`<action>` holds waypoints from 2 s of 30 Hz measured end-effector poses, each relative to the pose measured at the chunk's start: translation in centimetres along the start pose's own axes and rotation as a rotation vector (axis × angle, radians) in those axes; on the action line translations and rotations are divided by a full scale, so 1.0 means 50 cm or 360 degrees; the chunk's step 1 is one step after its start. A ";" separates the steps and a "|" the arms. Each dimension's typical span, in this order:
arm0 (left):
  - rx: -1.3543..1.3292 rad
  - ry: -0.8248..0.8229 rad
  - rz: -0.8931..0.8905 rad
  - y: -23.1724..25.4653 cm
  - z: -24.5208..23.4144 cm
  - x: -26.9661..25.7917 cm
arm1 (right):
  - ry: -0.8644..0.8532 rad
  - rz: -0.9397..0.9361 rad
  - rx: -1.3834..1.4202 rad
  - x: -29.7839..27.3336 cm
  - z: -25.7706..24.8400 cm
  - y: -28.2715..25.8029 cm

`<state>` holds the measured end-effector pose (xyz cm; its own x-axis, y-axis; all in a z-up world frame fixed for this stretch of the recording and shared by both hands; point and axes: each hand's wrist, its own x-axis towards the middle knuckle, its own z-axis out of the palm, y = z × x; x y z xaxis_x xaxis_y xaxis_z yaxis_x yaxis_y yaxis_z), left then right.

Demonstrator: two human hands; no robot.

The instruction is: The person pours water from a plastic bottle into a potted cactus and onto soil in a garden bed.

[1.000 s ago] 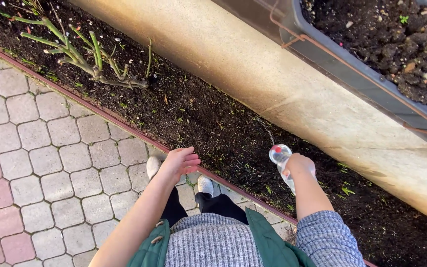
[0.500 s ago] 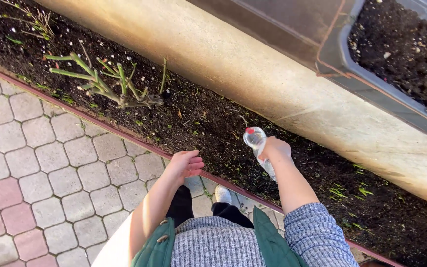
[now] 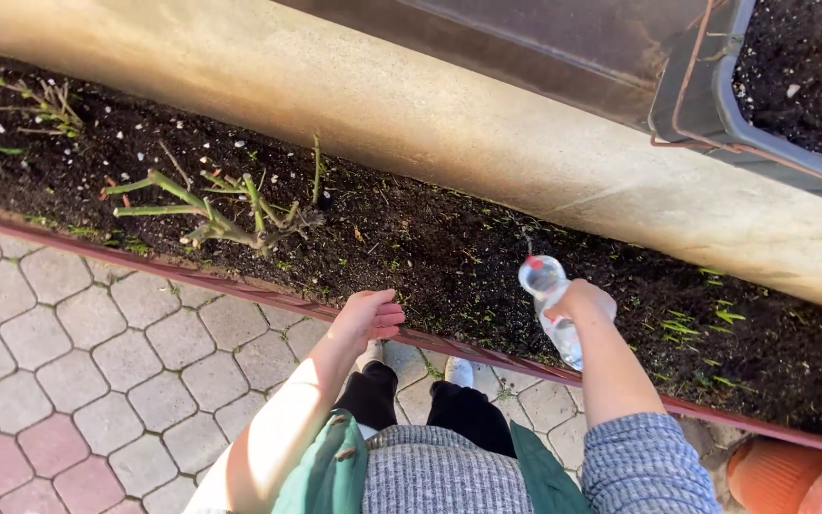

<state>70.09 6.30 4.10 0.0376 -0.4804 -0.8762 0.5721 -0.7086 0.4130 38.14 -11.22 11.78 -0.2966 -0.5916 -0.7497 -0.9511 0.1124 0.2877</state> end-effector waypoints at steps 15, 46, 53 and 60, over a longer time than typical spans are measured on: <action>0.0020 -0.0020 -0.0028 0.016 0.010 -0.007 | -0.0012 -0.0062 0.0079 0.009 0.020 -0.065; 0.0110 0.0031 -0.0150 -0.038 0.090 0.013 | -0.0187 -0.0141 0.0077 0.047 0.019 0.022; 0.0157 0.0046 -0.0141 -0.033 0.105 0.017 | -0.0248 0.0070 0.0143 0.062 0.000 0.178; 0.0139 0.0069 -0.0135 -0.044 0.097 0.023 | -0.0210 0.0261 0.0137 0.147 0.024 0.305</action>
<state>64.88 4.80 3.38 0.0287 -0.3953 -0.9181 0.5013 -0.7889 0.3553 21.34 -12.90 9.92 -0.4513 -0.4510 -0.7700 -0.8913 0.2698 0.3644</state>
